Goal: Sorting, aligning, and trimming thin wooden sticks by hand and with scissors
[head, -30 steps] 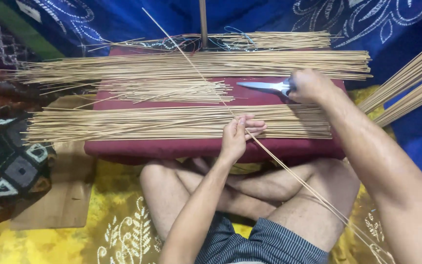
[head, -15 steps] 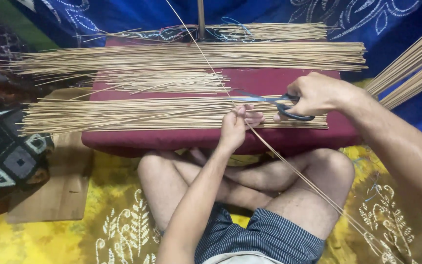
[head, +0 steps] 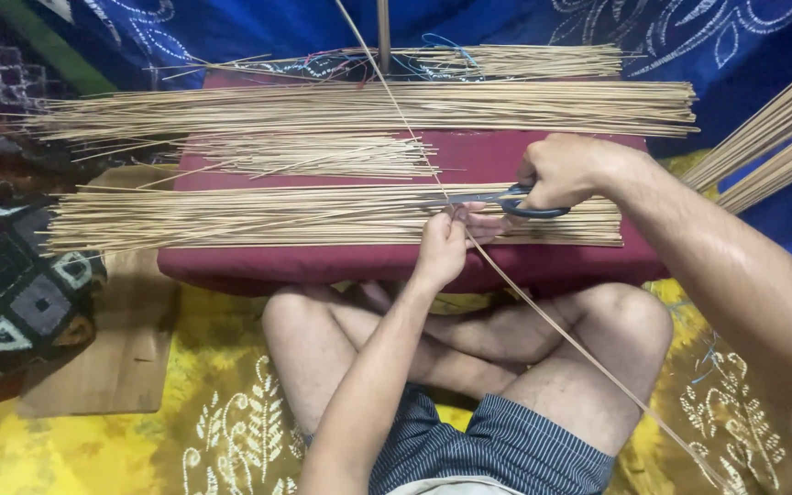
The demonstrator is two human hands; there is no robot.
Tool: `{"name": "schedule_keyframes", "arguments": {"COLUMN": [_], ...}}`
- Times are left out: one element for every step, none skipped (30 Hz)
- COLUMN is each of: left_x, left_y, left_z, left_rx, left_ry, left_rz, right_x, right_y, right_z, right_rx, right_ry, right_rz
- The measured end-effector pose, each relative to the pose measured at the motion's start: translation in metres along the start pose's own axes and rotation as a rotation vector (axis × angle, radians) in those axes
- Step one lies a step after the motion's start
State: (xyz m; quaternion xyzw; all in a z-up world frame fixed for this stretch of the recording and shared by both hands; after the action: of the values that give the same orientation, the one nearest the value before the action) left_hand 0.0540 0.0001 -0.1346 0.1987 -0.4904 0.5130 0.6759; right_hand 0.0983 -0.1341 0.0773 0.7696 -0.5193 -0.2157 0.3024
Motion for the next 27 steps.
{"name": "schedule_keyframes", "arguments": {"left_x": [0.000, -0.001, -0.002, -0.003, -0.003, -0.003, -0.004, -0.005, -0.006, -0.006, -0.006, -0.005, -0.005, -0.005, -0.005, -0.004, -0.002, -0.001, 0.001, 0.004, 0.007, 0.007, 0.006, 0.005, 0.004, 0.003, 0.002], "left_y": [0.000, -0.001, -0.001, -0.001, -0.002, -0.002, -0.002, -0.002, -0.002, -0.002, -0.002, -0.002, -0.002, -0.002, -0.002, -0.002, -0.002, -0.001, -0.001, -0.001, 0.000, -0.001, -0.001, -0.001, -0.001, -0.001, -0.001], "left_z": [0.000, 0.000, 0.000, -0.001, -0.001, -0.001, -0.001, -0.002, -0.002, -0.003, -0.003, -0.003, -0.003, -0.003, -0.003, -0.002, -0.001, 0.000, 0.002, 0.003, 0.005, 0.004, 0.003, 0.003, 0.002, 0.001, 0.000], "left_rx": [0.001, 0.000, 0.000, 0.000, -0.002, -0.004, -0.004, -0.001, 0.001, 0.001, 0.003, 0.004, 0.005, 0.010, 0.015, 0.014, 0.017, 0.020, 0.019, 0.017, 0.015, 0.015, 0.014, 0.012, 0.011, 0.015, 0.020], "left_ry": [0.001, 0.024, 0.047, 0.048, 0.054, 0.060, 0.060, 0.063, 0.065, 0.065, 0.069, 0.072, 0.072, 0.064, 0.056, 0.057, 0.054, 0.051, 0.051, 0.047, 0.042, 0.042, 0.031, 0.020, 0.020, 0.014, 0.008], "left_rz": [-0.001, -0.001, -0.001, -0.001, -0.003, -0.004, -0.005, 0.000, 0.004, 0.004, 0.003, 0.002, 0.002, -0.003, -0.009, -0.009, -0.010, -0.012, -0.012, -0.012, -0.011, -0.011, -0.015, -0.020, -0.021, -0.025, -0.030], "right_x": [0.001, 0.003, 0.005, 0.006, 0.007, 0.009, 0.007, 0.005, 0.003, 0.004, 0.005, 0.006, 0.004, 0.003, 0.002, 0.002, 0.002, 0.002, 0.000, -0.001, -0.003, -0.003, -0.003, -0.002, -0.003, -0.004, -0.005], "right_y": [-0.003, -0.006, -0.009, -0.012, -0.015, -0.017, -0.016, -0.015, -0.014, -0.016, -0.018, -0.020, -0.019, -0.017, -0.016, -0.017, -0.018, -0.019, -0.017, -0.015, -0.012, -0.013, -0.013, -0.014, -0.013, -0.012, -0.011], "right_z": [0.000, 0.000, 0.000, 0.001, 0.001, 0.002, 0.002, 0.002, 0.002, 0.002, 0.003, 0.003, 0.002, 0.002, 0.001, 0.001, 0.000, 0.000, 0.000, -0.001, -0.002, -0.002, -0.002, -0.002, -0.003, -0.004, -0.006], "right_rx": [-0.002, -0.009, -0.016, -0.016, -0.007, 0.003, 0.003, 0.009, 0.014, 0.014, 0.026, 0.038, 0.038, 0.040, 0.042, 0.042, 0.045, 0.046, 0.046, 0.048, 0.049, 0.050, 0.057, 0.065, 0.064, 0.064, 0.063], "right_ry": [0.000, -0.007, -0.014, -0.014, 0.013, 0.040, 0.040, 0.044, 0.048, 0.048, 0.058, 0.069, 0.069, 0.086, 0.103, 0.103, 0.111, 0.119, 0.118, 0.123, 0.129, 0.129, 0.150, 0.170, 0.169, 0.188, 0.206], "right_rz": [-0.001, -0.001, -0.002, -0.002, 0.003, 0.008, 0.009, 0.014, 0.019, 0.019, 0.021, 0.024, 0.024, 0.037, 0.049, 0.050, 0.048, 0.046, 0.046, 0.047, 0.048, 0.047, 0.057, 0.067, 0.068, 0.058, 0.047]}}
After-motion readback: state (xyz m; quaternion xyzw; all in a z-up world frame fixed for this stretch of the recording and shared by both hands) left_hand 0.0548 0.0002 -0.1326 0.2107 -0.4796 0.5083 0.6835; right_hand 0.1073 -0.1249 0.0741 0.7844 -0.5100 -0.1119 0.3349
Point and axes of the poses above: each hand's wrist, its own y-axis away from the middle knuckle, its own z-axis out of the palm, x = y × z, the point moved 3 cm from there along -y, towards the middle knuckle, and after that the axes turned 15 degrees about -x, right-handed, at the moved point
